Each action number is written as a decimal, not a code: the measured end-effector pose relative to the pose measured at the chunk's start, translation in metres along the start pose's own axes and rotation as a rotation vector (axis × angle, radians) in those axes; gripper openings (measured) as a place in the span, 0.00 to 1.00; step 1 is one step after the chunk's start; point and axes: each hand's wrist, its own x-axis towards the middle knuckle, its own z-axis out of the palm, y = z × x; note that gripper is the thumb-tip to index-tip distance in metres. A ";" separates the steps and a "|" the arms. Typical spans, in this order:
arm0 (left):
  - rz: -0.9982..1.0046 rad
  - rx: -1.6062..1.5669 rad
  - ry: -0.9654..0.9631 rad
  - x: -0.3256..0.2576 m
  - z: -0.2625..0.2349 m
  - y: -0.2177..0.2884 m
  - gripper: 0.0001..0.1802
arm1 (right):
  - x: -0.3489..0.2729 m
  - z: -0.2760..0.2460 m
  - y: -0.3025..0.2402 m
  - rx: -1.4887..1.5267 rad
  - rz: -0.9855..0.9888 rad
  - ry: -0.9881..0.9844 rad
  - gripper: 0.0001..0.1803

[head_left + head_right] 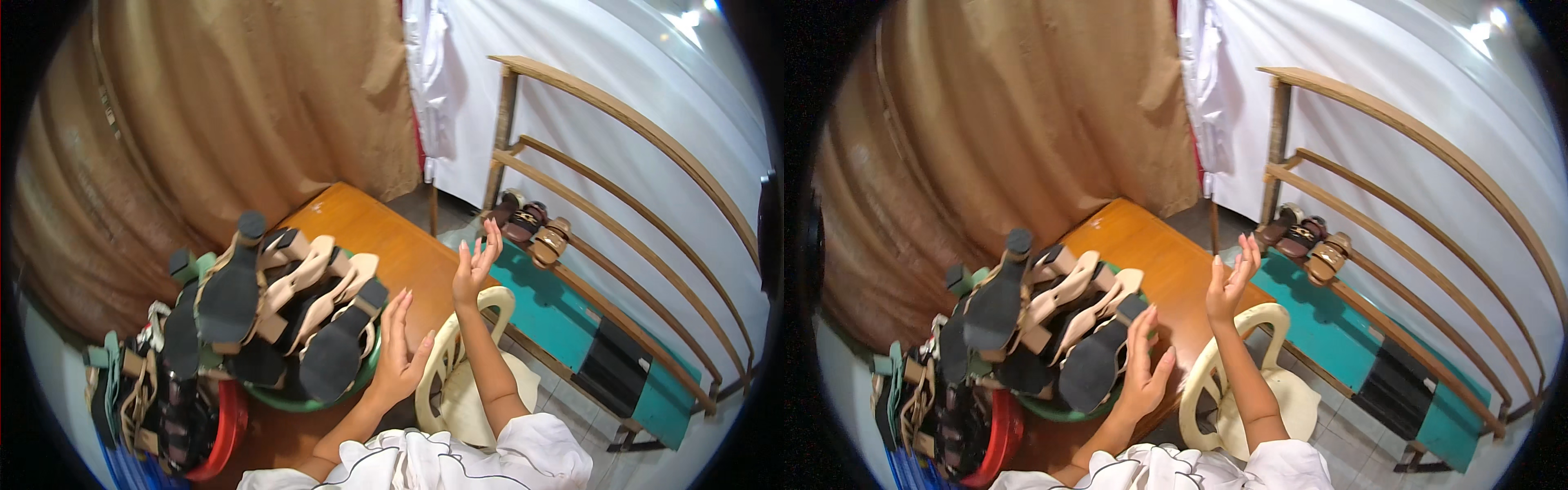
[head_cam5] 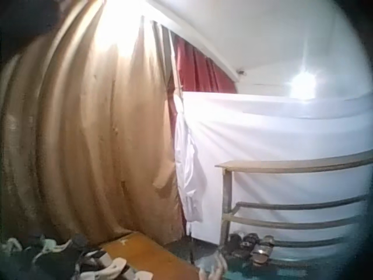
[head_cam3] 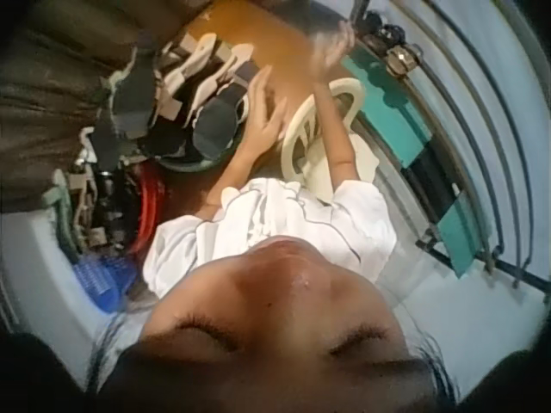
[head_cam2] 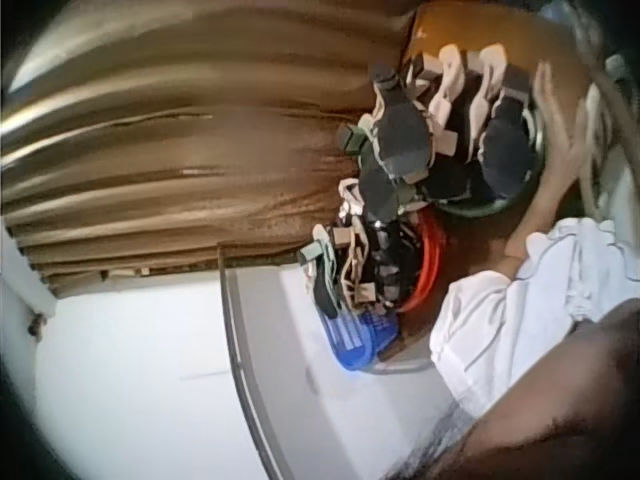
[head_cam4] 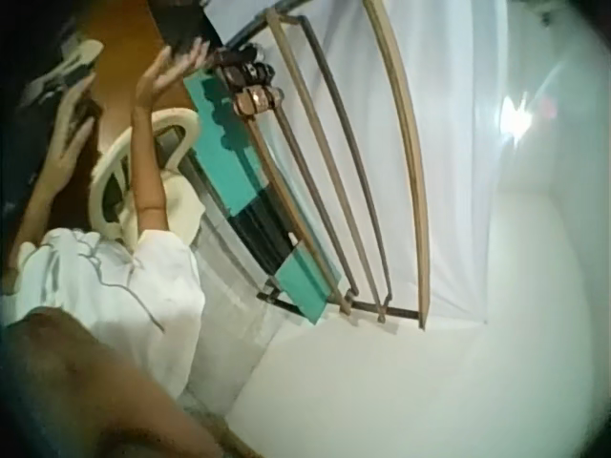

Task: The person sorts various sandals and heels from a basket into plastic basins by hand, and then places sandals onto a wooden shoe rack.

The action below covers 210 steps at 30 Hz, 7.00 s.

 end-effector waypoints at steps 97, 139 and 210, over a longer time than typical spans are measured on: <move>0.095 -0.305 1.379 -0.342 -0.552 0.053 0.17 | -0.385 0.220 -0.314 0.329 -0.725 -1.387 0.31; 0.301 -0.062 0.596 -0.195 -0.275 0.035 0.28 | -0.291 0.155 -0.245 1.079 0.836 -0.797 0.30; -0.424 -0.397 -0.351 -0.010 0.101 -0.090 0.27 | 0.110 -0.373 0.238 -0.739 0.689 0.400 0.32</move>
